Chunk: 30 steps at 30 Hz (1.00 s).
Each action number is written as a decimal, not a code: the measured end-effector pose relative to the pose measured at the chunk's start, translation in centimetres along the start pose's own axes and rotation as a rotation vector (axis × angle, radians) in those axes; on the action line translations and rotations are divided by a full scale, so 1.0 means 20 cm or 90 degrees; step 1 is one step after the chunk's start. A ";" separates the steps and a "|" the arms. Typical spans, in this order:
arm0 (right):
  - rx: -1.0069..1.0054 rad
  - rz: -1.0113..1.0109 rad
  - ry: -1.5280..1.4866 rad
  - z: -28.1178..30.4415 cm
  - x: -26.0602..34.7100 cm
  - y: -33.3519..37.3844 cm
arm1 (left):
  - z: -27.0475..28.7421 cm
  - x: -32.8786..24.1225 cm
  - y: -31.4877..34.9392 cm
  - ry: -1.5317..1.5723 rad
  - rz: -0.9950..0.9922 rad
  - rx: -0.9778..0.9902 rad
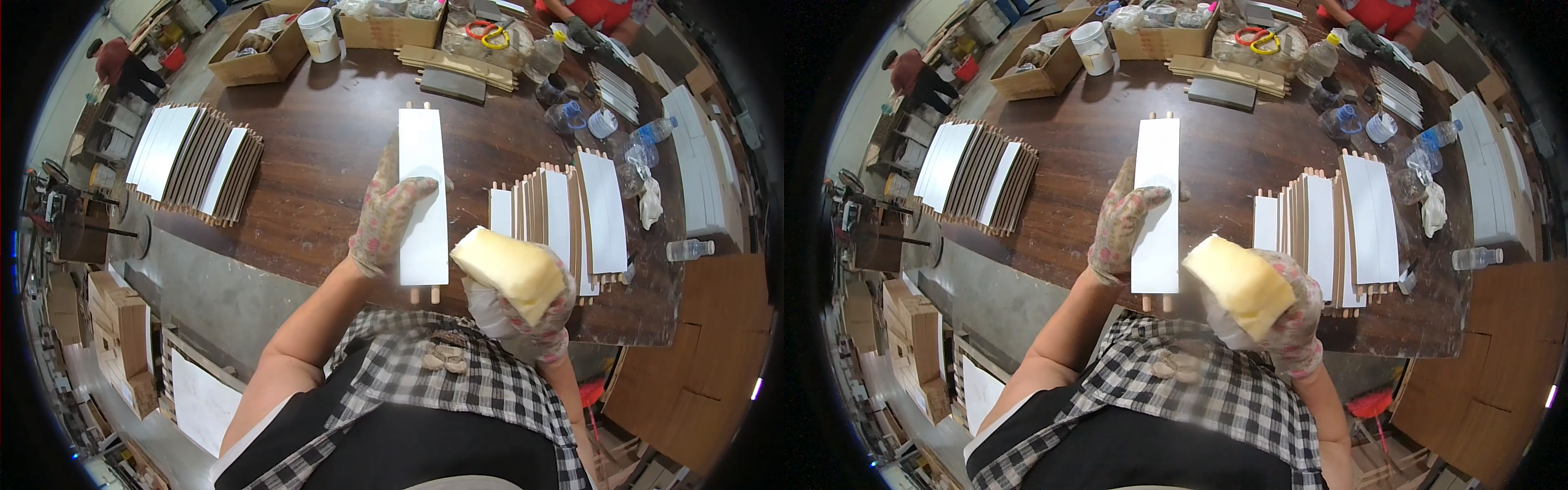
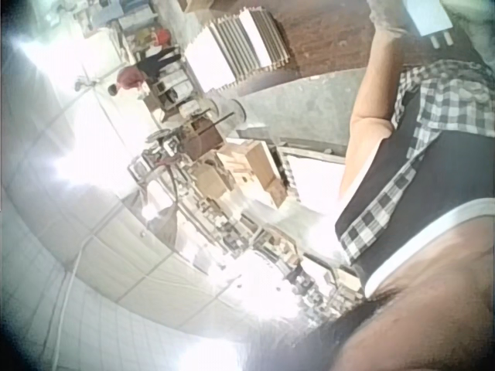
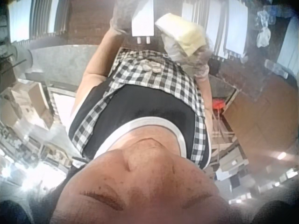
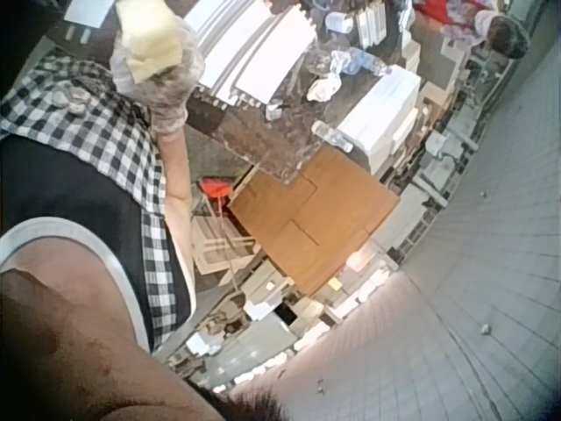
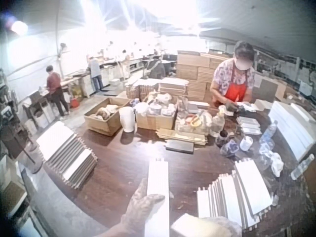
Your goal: The person applies a liquid or finish to white wooden furniture components using a sponge and a cloth. They pick up individual pieces from a stack, wipe the surfaces with a saturated sponge, use a white cloth to smooth or remove excess, and then place the finished pieces into a separate stack on the workbench.
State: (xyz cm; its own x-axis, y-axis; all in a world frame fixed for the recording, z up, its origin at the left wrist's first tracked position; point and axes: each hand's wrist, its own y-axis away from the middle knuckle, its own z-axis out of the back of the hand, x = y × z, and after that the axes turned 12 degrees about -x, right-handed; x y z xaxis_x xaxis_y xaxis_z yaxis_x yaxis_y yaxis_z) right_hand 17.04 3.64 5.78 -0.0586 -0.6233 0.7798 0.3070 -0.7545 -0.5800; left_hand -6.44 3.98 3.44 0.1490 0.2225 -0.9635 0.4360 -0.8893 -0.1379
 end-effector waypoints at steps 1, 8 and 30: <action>0.001 0.001 -0.001 0.00 -0.04 0.06 | 0.02 0.04 0.00 -0.027 -0.026 0.004; 0.005 0.022 -0.045 -0.01 -0.03 0.01 | 0.01 -0.02 -0.02 -0.149 -0.069 0.050; 0.023 -0.255 -0.309 0.01 -0.15 0.11 | -0.02 0.03 -0.03 -0.042 -0.048 0.065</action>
State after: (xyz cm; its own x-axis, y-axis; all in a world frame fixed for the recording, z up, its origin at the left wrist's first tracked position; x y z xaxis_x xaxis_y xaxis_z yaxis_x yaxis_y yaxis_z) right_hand 18.06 3.95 2.23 0.2604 -0.1234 0.9576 0.3829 -0.8973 -0.2198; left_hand -6.33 4.87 2.96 0.0597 0.2663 -0.9620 0.3510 -0.9078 -0.2296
